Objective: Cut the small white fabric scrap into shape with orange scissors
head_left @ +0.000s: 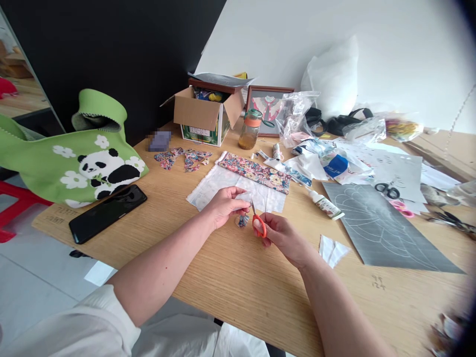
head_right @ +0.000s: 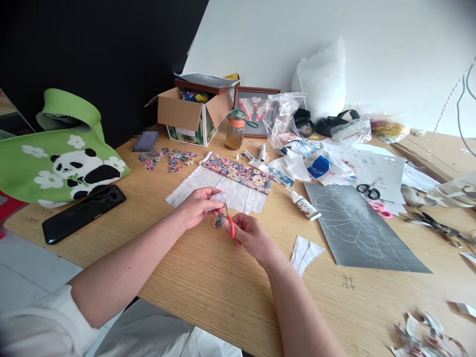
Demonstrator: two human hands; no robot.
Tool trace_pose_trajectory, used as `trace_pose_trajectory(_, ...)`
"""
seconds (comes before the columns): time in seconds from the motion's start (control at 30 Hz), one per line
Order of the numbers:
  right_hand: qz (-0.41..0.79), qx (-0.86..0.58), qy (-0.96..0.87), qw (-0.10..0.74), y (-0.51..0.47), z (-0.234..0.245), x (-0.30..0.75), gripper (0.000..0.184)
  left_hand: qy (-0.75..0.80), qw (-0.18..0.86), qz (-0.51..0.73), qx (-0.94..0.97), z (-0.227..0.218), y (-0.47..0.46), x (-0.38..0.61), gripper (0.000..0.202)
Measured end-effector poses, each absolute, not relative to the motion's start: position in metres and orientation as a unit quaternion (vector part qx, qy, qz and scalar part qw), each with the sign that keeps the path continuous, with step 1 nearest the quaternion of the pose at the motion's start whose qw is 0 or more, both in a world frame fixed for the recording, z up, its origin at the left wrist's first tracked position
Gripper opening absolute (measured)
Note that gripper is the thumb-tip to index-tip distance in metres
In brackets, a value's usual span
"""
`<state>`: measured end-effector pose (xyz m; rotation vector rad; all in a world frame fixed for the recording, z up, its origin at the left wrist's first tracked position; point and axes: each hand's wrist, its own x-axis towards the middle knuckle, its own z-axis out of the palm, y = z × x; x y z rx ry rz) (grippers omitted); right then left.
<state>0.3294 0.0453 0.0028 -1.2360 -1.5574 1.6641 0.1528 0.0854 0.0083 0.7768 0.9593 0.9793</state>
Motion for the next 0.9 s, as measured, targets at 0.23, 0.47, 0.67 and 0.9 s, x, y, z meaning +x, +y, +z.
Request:
trace_pose_trajectory(0.23, 0.610, -0.467, -0.580, 0.271, 0.0465, 0.0021, 0.3298, 0.049, 0.429, 0.705, 0.445, 0.349, 0.0074, 0.0862, 0.1535, 0.025)
trace_pose_trajectory(0.47, 0.609, -0.475, -0.579, 0.262, 0.0457, 0.0060, 0.3291, 0.051, 0.428, 0.702, 0.441, 0.360, 0.0047, 0.0864, 0.1525, 0.015)
trace_pose_trajectory(0.67, 0.610, -0.476, -0.582, 0.251, 0.0454, 0.0079, 0.3299, 0.052, 0.431, 0.703, 0.439, 0.357, 0.0048, 0.0861, 0.1522, 0.015)
trace_pose_trajectory(0.9, 0.625, -0.464, -0.576, 0.250, 0.0446, 0.0095, 0.3290, 0.051, 0.431, 0.704, 0.438, 0.356, 0.0048, 0.0861, 0.1520, 0.032)
